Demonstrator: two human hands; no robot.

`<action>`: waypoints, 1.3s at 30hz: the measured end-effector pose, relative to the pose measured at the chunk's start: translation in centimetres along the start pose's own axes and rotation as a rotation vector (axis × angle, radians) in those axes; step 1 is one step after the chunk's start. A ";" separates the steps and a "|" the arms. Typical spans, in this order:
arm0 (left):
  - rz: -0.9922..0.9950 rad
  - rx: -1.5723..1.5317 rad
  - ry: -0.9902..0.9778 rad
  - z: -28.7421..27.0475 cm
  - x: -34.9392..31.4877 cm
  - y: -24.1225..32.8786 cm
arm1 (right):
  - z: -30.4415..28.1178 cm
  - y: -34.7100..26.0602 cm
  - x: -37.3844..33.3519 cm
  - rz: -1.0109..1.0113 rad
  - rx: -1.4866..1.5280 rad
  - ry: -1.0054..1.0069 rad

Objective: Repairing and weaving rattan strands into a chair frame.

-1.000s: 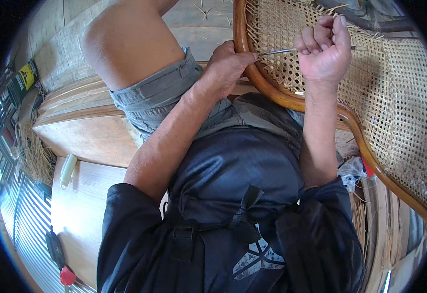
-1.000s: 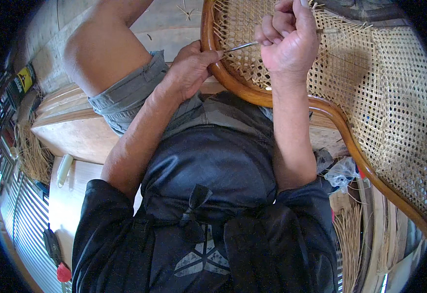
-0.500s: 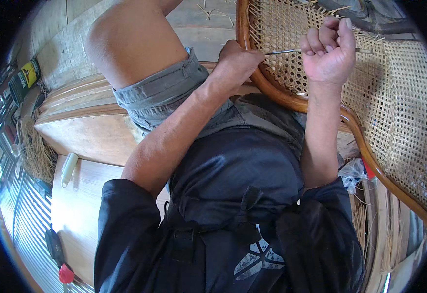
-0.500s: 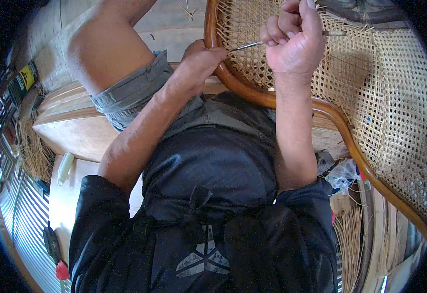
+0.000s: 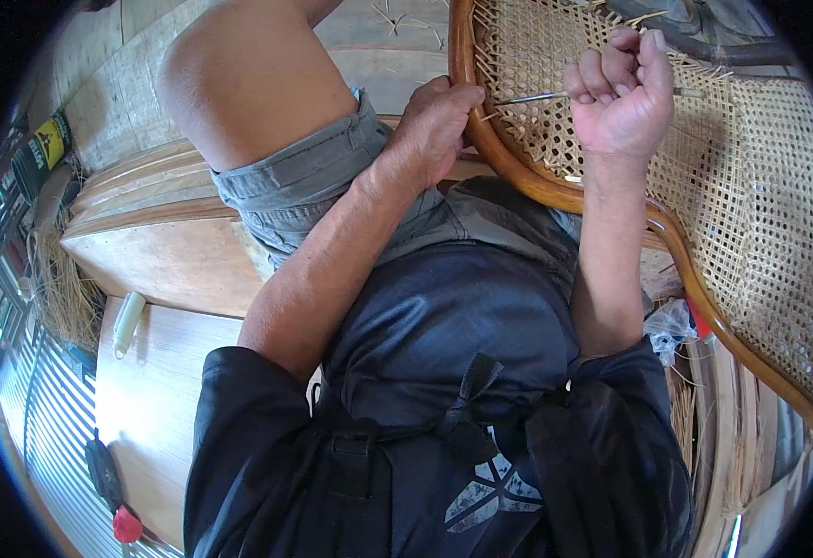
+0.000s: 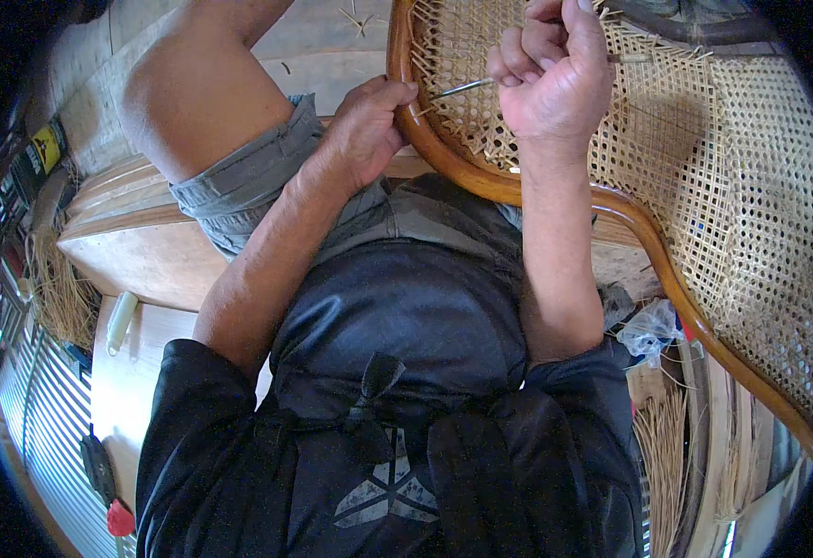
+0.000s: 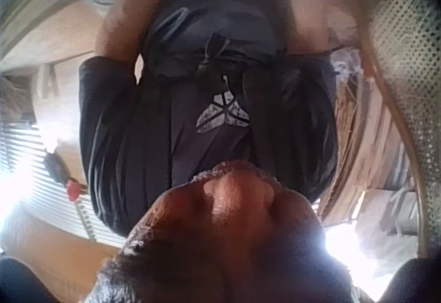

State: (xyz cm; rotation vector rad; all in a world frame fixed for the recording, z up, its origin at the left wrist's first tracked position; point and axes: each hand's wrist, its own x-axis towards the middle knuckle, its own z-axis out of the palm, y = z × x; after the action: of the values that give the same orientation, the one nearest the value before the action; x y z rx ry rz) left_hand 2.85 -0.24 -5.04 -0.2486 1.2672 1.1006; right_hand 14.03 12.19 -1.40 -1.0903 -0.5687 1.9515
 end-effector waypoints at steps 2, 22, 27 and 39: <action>-0.011 0.018 0.013 -0.1 -0.1 0.2 | 0.2 0.2 0.0 0.001 -0.012 0.019; -0.070 -0.200 -0.014 -0.6 0.8 -0.7 | 5.3 2.7 -1.0 -0.117 -0.673 -0.491; -0.024 0.083 -0.026 0.7 0.6 0.3 | 7.3 -3.5 2.3 0.035 -0.442 -0.394; 0.033 0.434 0.052 -0.1 -0.2 -0.6 | 2.6 -2.7 0.2 -0.008 -0.328 -0.133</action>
State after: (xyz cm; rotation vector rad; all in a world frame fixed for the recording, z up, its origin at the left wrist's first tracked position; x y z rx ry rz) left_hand 3.26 -0.73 -5.20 0.0719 1.5257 0.8247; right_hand 12.90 13.90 1.78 -1.1569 -0.9915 1.9786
